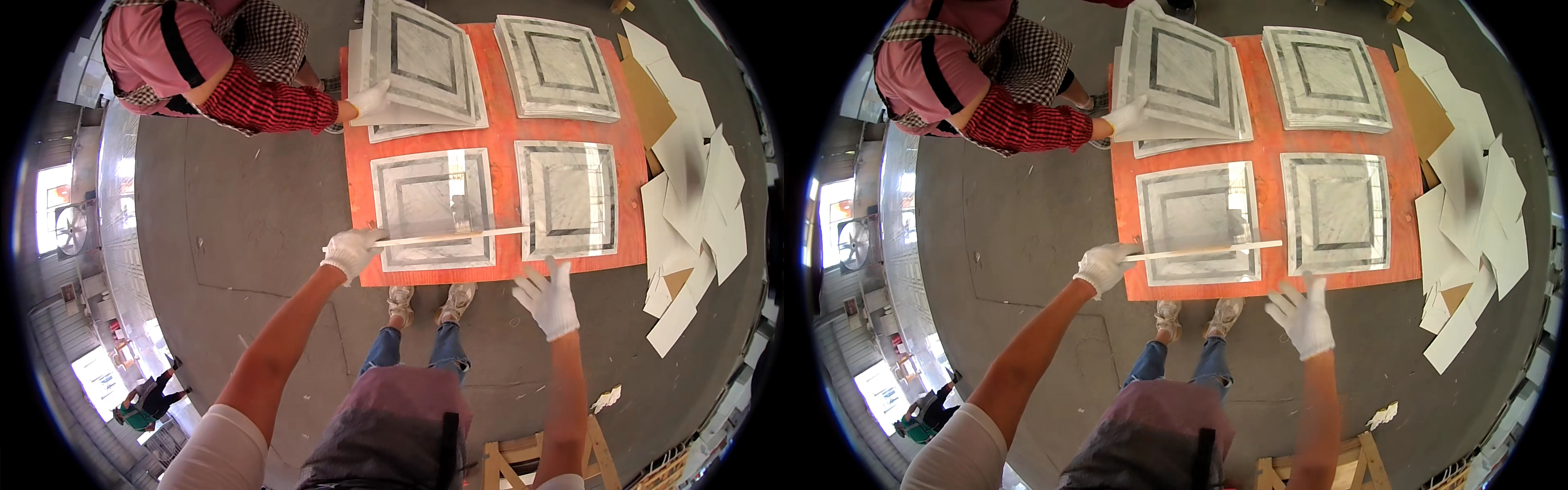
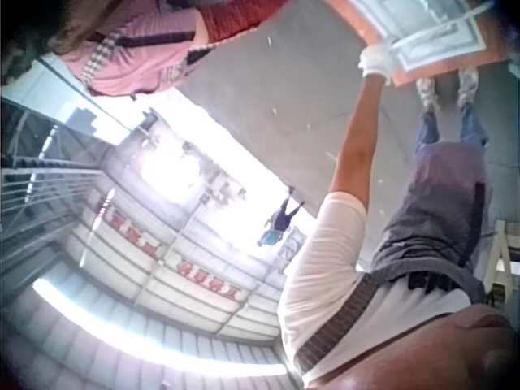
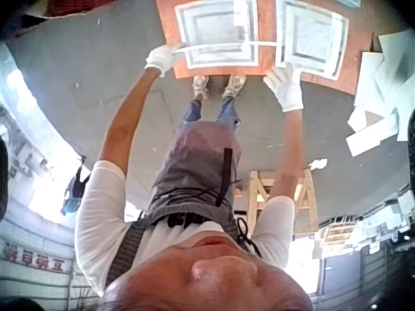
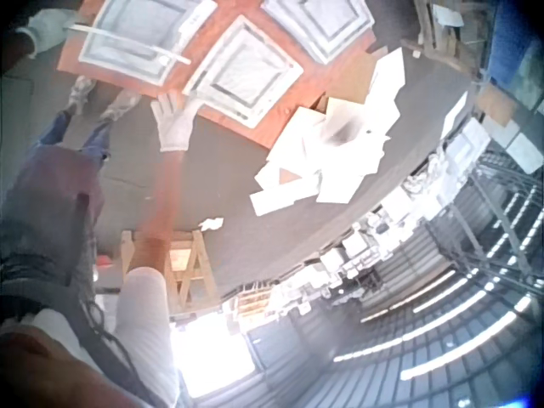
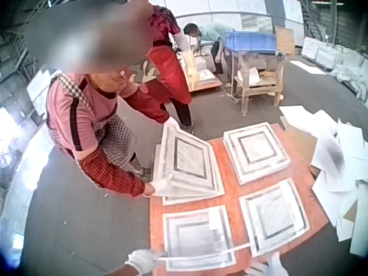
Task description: The person picks up square tiles from a table, walks to a partially tiled floor area, and places each tile into position. The person repeats this process multiple times, carrying tiles one at a time and aligning them with the existing pattern.
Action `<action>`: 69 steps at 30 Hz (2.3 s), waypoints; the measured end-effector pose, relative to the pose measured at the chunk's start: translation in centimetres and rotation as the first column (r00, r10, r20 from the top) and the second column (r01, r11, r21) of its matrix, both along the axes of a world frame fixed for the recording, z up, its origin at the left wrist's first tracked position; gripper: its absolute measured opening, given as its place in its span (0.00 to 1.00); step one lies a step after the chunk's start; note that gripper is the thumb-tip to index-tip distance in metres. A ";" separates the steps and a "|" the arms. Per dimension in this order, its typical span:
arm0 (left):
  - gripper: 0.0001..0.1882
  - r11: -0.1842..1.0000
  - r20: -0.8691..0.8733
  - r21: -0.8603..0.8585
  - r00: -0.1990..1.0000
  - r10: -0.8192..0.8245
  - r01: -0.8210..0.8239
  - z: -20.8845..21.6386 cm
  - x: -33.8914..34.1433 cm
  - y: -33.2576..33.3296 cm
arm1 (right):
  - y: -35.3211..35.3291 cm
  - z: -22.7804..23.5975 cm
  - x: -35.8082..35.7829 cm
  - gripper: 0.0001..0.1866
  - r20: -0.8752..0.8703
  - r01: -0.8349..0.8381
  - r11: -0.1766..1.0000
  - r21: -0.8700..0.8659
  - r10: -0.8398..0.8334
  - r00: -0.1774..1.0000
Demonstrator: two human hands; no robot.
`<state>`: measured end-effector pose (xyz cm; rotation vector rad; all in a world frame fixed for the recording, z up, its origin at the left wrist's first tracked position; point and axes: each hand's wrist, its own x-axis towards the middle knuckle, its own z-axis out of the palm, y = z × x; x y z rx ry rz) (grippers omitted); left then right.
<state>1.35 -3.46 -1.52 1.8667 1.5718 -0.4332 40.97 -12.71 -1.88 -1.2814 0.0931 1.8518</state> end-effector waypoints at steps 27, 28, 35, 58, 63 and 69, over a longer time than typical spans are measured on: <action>0.16 -0.228 -0.189 -0.890 -0.135 0.973 -0.395 -21.2 -7.5 -9.7 | 6.4 -15.9 0.5 0.27 0.077 -0.498 0.843 -0.203 0.521 0.850; 0.16 -0.234 -0.173 -0.886 -0.183 0.968 -0.400 -22.0 -7.9 -10.9 | 6.3 -16.2 0.3 0.26 0.094 -0.578 0.739 -0.347 0.641 0.762; 0.20 0.039 0.031 -0.687 0.025 0.999 -0.725 -20.5 -9.0 -14.1 | 0.9 -14.9 -1.1 0.25 -0.057 -0.558 0.802 -0.214 0.560 0.827; 0.18 -0.223 0.560 -0.717 -0.737 0.380 -0.660 34.8 -4.7 -54.8 | -15.8 45.8 -15.2 0.35 0.812 -0.991 -0.012 0.131 0.575 0.100; 0.26 -0.390 0.578 -0.749 -0.816 0.010 -0.535 39.8 -6.4 -63.3 | -24.5 52.6 -21.0 0.39 0.854 -0.969 -0.246 0.035 0.510 -0.099; 0.30 -0.585 0.622 -0.688 -0.764 -0.172 -0.429 34.8 -6.9 -66.2 | -27.0 53.7 -25.1 0.38 0.810 -0.936 -0.349 -0.039 0.537 -0.234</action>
